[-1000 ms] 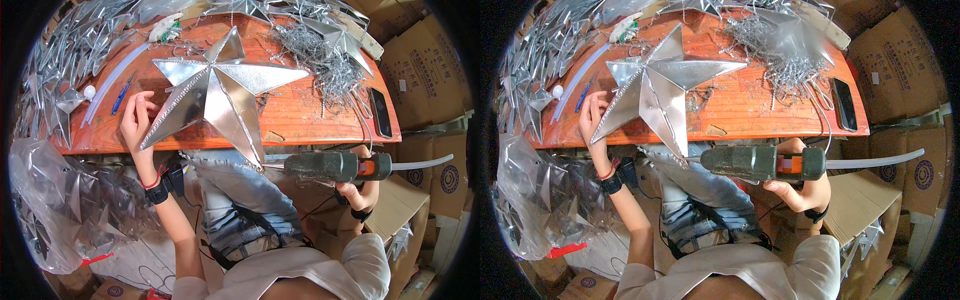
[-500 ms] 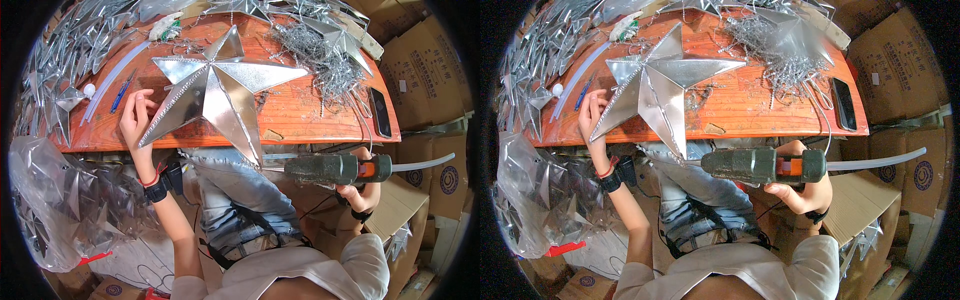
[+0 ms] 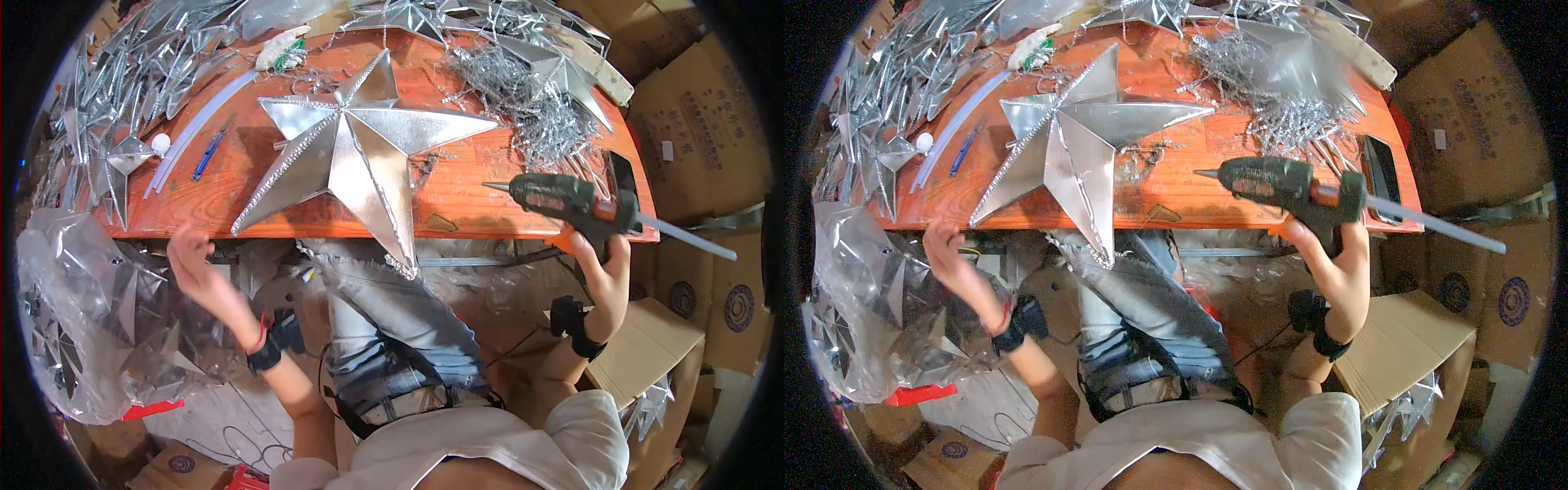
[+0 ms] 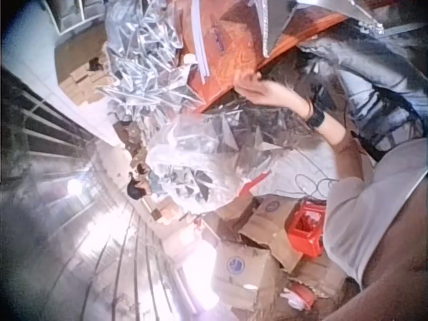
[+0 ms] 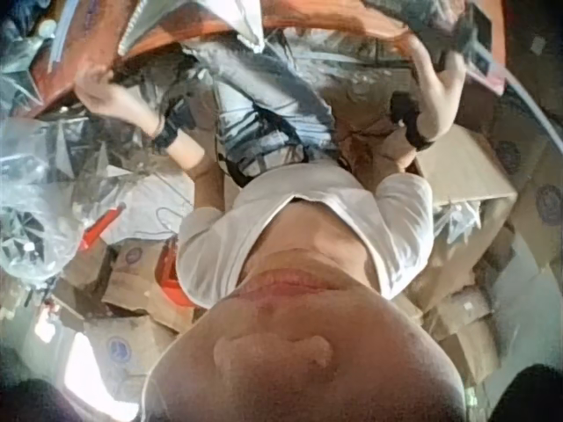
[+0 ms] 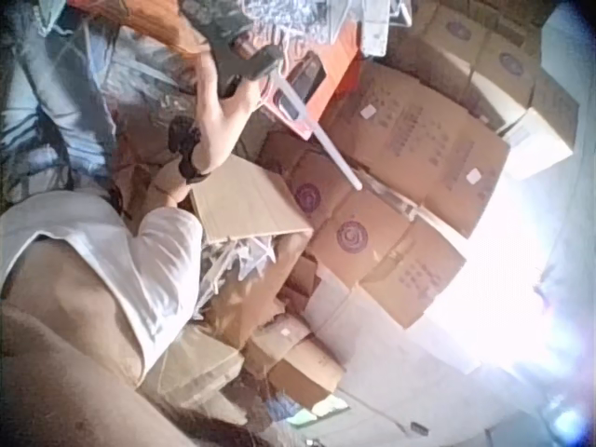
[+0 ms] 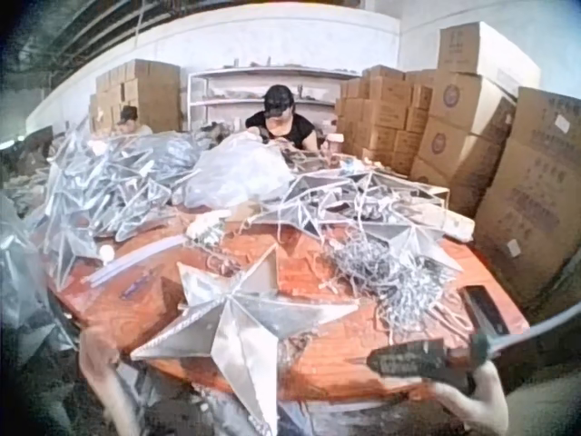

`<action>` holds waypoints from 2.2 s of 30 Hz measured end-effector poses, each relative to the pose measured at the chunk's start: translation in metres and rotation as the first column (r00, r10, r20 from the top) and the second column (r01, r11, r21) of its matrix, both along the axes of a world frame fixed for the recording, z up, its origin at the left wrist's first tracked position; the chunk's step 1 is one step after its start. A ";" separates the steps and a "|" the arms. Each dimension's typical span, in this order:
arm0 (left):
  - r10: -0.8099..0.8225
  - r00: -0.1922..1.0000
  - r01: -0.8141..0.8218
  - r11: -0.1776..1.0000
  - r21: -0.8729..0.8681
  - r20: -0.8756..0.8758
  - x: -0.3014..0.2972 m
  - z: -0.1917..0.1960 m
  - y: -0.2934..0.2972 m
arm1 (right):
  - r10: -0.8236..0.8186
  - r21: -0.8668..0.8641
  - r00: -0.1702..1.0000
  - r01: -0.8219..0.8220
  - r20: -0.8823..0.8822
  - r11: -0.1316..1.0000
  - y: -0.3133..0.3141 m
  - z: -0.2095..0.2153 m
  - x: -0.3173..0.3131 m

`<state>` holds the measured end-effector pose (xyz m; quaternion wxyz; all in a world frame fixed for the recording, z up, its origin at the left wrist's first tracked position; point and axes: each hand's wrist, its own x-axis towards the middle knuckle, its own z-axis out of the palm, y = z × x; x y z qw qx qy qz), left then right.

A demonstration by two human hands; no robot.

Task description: Use a hot glue gun to attach decorative tinsel and beads to large silver stars.

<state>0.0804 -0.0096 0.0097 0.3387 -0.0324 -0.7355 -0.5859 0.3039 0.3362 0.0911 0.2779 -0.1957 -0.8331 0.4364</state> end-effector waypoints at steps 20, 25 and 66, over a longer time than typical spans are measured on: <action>-0.843 0.386 0.787 0.513 0.343 0.375 0.098 0.019 0.086 | -0.100 -0.019 0.941 0.099 -0.324 0.995 0.016 -0.036 -0.037; -0.829 0.396 0.798 0.524 0.300 0.395 0.100 0.014 0.078 | -0.073 -0.049 0.927 0.059 -0.369 0.997 0.012 -0.033 -0.033; -0.839 0.519 0.491 0.450 -0.746 -0.165 0.082 0.113 0.080 | 0.690 0.010 0.711 -0.695 -0.137 0.719 -0.077 0.071 -0.071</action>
